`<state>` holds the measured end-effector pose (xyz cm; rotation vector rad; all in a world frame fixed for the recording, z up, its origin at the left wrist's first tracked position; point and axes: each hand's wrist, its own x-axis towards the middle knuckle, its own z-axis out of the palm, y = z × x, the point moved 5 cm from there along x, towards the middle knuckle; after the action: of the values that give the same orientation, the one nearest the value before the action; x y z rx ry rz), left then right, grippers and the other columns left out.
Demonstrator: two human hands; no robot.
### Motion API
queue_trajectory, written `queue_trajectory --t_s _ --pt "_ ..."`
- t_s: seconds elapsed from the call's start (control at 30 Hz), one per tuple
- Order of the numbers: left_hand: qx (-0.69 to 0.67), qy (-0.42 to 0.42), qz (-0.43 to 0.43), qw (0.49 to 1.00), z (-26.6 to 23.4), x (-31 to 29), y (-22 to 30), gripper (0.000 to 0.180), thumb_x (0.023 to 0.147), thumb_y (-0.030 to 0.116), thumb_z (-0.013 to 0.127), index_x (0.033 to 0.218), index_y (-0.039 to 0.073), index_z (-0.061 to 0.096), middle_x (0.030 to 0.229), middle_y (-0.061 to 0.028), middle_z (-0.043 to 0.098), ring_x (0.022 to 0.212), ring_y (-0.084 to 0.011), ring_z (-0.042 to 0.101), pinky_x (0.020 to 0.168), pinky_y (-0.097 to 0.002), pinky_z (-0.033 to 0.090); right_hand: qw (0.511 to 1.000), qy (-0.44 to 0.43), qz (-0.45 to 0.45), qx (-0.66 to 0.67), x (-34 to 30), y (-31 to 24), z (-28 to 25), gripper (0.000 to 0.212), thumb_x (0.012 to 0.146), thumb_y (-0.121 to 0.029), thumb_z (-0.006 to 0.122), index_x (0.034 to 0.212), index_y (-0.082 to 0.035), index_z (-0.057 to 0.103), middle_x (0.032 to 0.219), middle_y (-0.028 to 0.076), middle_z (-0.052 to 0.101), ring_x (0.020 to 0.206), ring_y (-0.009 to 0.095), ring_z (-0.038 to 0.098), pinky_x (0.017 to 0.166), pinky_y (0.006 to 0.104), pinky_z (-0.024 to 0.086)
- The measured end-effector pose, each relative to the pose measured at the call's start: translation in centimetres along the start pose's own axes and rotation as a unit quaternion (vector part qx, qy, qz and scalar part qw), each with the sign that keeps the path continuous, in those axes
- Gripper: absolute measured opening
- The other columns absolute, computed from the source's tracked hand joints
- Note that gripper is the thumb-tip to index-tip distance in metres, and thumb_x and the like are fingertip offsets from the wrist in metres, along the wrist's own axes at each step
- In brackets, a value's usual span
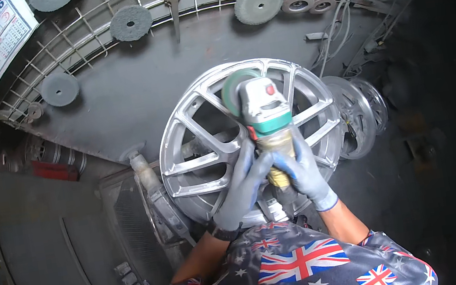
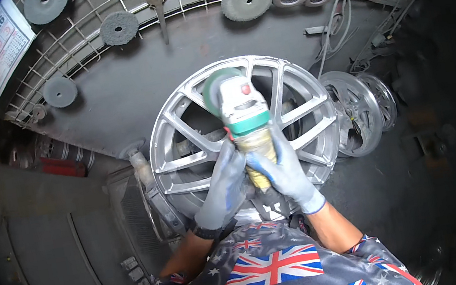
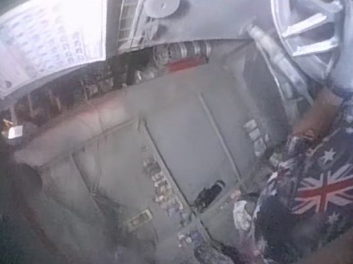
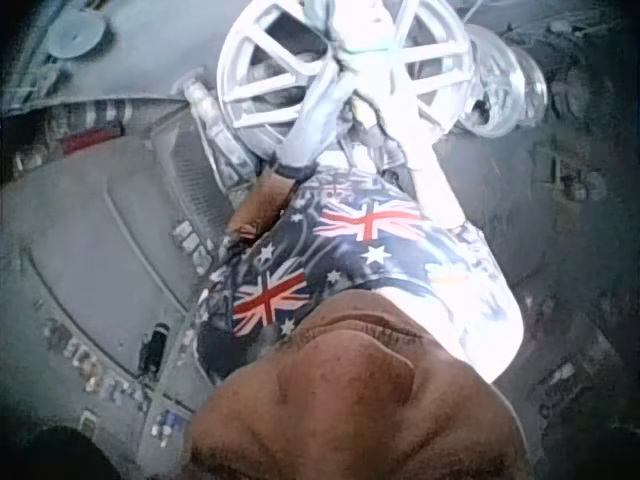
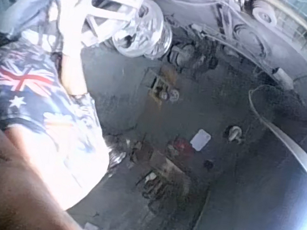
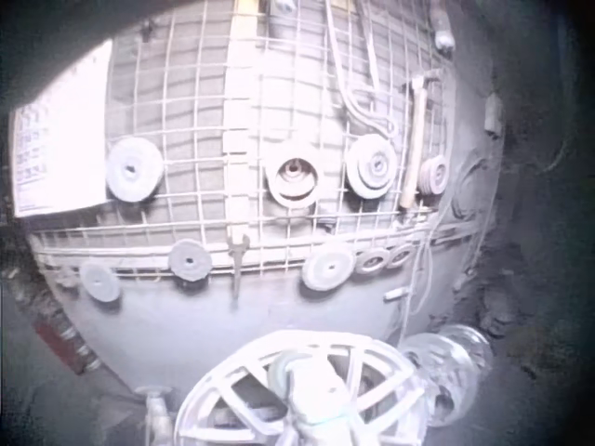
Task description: The person uses a handheld angle grinder with a polishing pad to polish the surface of a silver car wheel. They rotate the wheel to access different sections and continue polishing the spokes and rim.
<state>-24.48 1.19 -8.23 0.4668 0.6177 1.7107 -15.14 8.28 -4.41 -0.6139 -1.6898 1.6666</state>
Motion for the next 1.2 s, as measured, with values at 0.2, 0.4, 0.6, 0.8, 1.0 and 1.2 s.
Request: queue_trajectory --t_s 0.2,0.4,0.6,0.8,1.0,1.2 --pt "0.006 0.030 0.003 1.000 -3.8 1.8 1.0 0.045 0.099 0.020 0.059 0.138 0.000 0.048 0.128 -0.0107 0.060 0.119 -0.0182 0.058 0.103 -0.0349 0.045 0.995 -0.057 0.023 -0.083 1.7 1.6 2.3 0.087 0.093 -0.024 0.071 0.158 0.000 0.018 0.148 0.019 0.045 0.133 0.023 0.047 0.112 0.0346 0.036" --pt "0.050 0.104 0.103 0.988 -6.1 3.2 -0.1 0.038 0.098 0.019 0.060 0.130 0.001 0.053 0.119 -0.0096 0.063 0.110 -0.0173 0.063 0.097 -0.0346 0.050 0.981 -0.098 -0.020 -0.165 4.0 1.1 2.4 0.085 0.093 -0.026 0.070 0.157 0.001 0.021 0.157 0.023 0.034 0.146 0.029 0.033 0.118 0.0374 0.027" --pt "0.126 -0.009 0.084 0.988 -0.3 7.7 0.3 0.035 0.097 0.019 0.063 0.126 0.000 0.059 0.117 -0.0074 0.065 0.104 -0.0137 0.063 0.092 -0.0297 0.050 0.992 0.017 0.009 -0.127 3.4 0.7 -2.3 0.077 0.096 -0.023 0.062 0.154 0.006 0.022 0.151 0.023 0.040 0.139 0.028 0.040 0.116 0.0370 0.030" --pt "0.151 0.048 0.116 0.981 -0.6 6.6 0.5 0.033 0.097 0.017 0.063 0.124 -0.001 0.060 0.112 -0.0080 0.066 0.098 -0.0142 0.065 0.087 -0.0298 0.051 0.992 0.002 0.005 -0.130 3.0 0.6 -1.5 0.077 0.096 -0.022 0.062 0.154 0.008 0.022 0.152 0.024 0.039 0.141 0.029 0.038 0.117 0.0379 0.028" --pt "0.108 0.044 0.059 0.991 -0.7 6.7 -0.2 0.031 0.097 0.018 0.064 0.123 0.002 0.059 0.111 -0.0062 0.064 0.101 -0.0090 0.060 0.089 -0.0269 0.050 0.995 0.017 0.064 -0.071 3.3 0.4 -1.5 0.076 0.095 -0.016 0.061 0.154 0.009 0.021 0.152 0.023 0.038 0.140 0.026 0.038 0.116 0.0368 0.031" --pt "0.040 0.058 0.087 0.994 -2.0 6.2 -0.6 0.036 0.097 0.018 0.065 0.128 0.000 0.057 0.115 -0.0085 0.065 0.102 -0.0116 0.063 0.091 -0.0282 0.051 0.972 -0.004 0.011 -0.234 3.1 0.2 -1.0 0.074 0.096 -0.016 0.062 0.154 0.007 0.022 0.152 0.023 0.038 0.140 0.027 0.039 0.116 0.0377 0.031"
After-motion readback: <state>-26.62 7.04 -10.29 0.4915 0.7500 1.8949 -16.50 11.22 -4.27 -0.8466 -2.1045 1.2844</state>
